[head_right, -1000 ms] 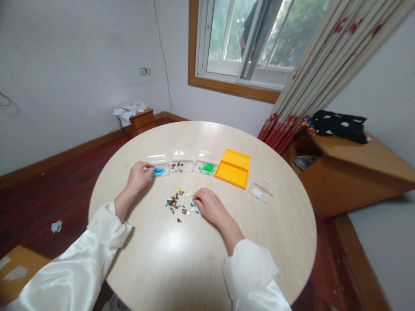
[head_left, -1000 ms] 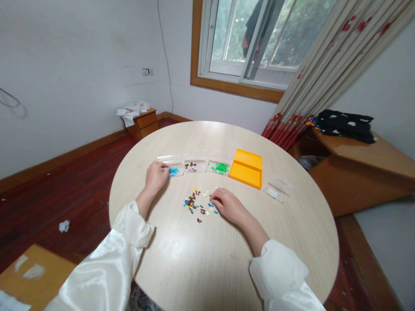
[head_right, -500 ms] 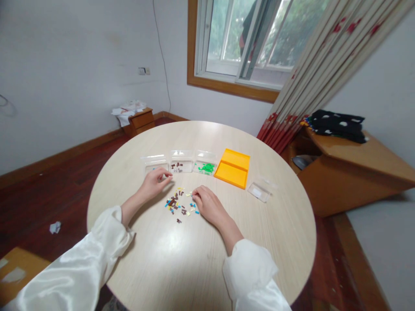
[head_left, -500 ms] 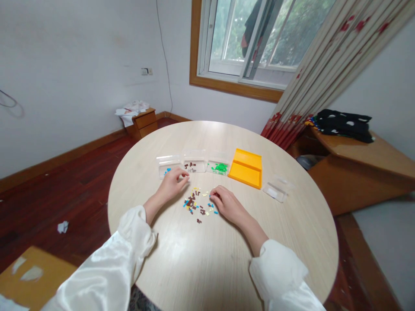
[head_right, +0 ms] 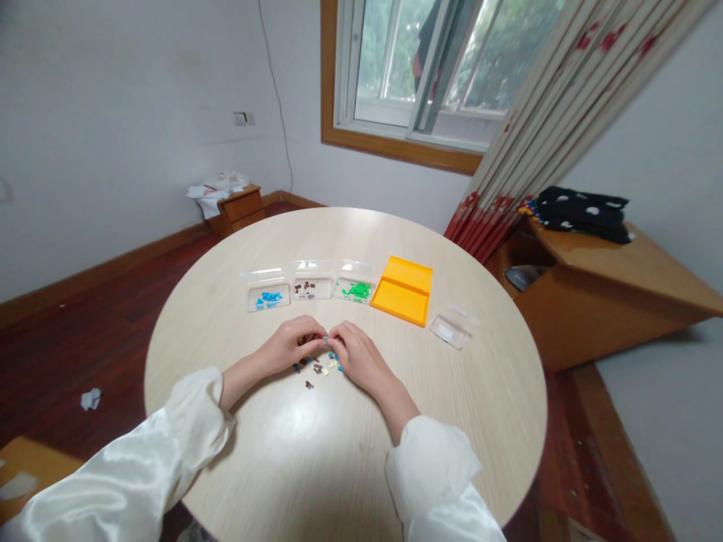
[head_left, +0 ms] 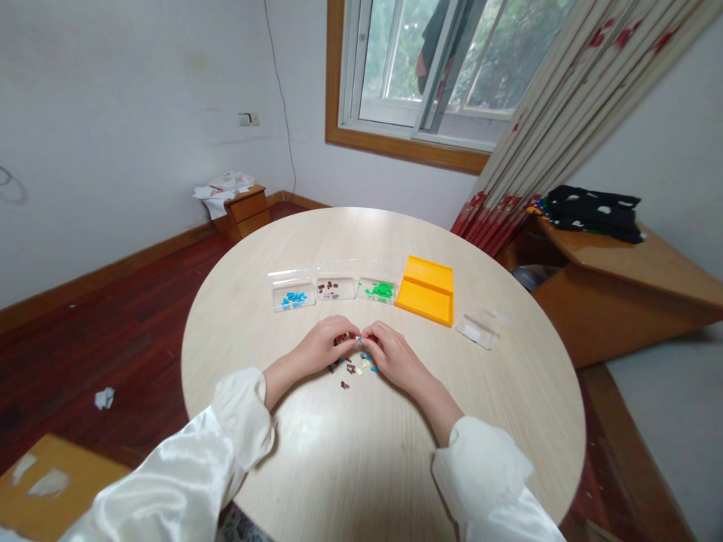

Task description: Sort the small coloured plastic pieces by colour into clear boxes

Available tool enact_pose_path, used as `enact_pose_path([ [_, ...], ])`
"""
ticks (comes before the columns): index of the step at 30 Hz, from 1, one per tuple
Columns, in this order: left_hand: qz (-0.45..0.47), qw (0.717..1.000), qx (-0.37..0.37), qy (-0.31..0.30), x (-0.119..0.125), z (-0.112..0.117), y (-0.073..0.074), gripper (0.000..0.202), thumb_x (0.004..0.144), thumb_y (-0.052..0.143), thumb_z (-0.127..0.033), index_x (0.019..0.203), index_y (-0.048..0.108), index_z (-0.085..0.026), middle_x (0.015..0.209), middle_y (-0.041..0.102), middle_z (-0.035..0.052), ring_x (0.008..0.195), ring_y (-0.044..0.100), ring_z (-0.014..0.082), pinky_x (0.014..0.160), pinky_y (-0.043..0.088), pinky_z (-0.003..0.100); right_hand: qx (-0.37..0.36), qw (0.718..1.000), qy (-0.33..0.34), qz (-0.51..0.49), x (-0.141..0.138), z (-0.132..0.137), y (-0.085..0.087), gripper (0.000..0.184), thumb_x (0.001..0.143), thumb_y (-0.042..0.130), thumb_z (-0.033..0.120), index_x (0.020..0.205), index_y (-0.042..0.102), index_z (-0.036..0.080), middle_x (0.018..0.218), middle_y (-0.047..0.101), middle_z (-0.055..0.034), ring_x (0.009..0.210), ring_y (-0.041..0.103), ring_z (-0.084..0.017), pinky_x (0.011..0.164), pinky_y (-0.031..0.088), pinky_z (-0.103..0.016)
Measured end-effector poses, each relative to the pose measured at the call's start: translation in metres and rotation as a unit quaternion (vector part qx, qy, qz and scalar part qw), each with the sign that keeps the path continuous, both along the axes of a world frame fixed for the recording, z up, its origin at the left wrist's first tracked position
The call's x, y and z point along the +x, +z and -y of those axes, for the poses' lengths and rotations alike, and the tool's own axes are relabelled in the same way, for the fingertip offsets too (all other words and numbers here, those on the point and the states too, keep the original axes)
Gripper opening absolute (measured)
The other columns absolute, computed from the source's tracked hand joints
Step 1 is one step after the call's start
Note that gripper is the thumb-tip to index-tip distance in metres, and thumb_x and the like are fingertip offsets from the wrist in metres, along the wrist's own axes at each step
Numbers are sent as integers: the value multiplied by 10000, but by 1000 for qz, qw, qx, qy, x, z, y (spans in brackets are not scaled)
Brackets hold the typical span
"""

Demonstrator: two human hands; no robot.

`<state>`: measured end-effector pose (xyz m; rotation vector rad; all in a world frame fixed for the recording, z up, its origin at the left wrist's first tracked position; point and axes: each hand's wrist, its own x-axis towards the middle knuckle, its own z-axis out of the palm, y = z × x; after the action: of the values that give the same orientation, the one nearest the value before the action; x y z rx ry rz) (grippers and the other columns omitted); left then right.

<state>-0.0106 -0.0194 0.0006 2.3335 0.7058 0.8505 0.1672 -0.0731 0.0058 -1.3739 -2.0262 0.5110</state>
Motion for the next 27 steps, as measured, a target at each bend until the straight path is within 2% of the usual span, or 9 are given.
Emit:
enact_pose_path([
  [8, 4, 1000, -4, 11, 0, 0, -1, 154, 858, 523, -242, 792, 632, -156, 747, 618, 34, 717, 549, 135, 687, 430, 256, 5, 1000, 1, 25, 4, 0, 3, 131, 881, 468, 167, 820, 584, 176, 810, 608, -41, 788, 556, -153, 725, 432, -280],
  [14, 19, 995, -28, 89, -7, -9, -7, 100, 815, 554, -210, 770, 622, -154, 728, 619, 21, 681, 540, 129, 659, 424, 256, -20, 998, -9, 66, 20, 0, 7, 119, 857, 513, 167, 809, 622, 165, 827, 645, -56, 789, 566, -159, 739, 434, -299],
  [18, 44, 987, -60, 140, -9, -12, -8, 85, 783, 559, -201, 752, 622, -152, 664, 600, -2, 611, 512, 115, 599, 411, 235, -17, 998, -4, 59, 19, 3, 6, 113, 844, 521, 161, 818, 630, 164, 827, 651, -55, 785, 575, -157, 742, 441, -301],
  [23, 61, 978, -120, 160, -11, -3, -3, 96, 764, 555, -205, 718, 615, -146, 617, 577, -13, 549, 486, 103, 538, 392, 222, -7, 999, -5, 42, 11, 12, 5, 99, 832, 525, 154, 810, 619, 175, 811, 644, -46, 779, 582, -157, 731, 452, -296],
  [27, 57, 977, -119, 167, -16, 8, 5, 87, 751, 555, -181, 698, 612, -142, 629, 586, -1, 579, 495, 110, 564, 392, 235, -2, 998, -21, 51, 11, 20, 7, 116, 841, 504, 138, 834, 614, 173, 827, 637, -53, 791, 574, -165, 738, 453, -304],
])
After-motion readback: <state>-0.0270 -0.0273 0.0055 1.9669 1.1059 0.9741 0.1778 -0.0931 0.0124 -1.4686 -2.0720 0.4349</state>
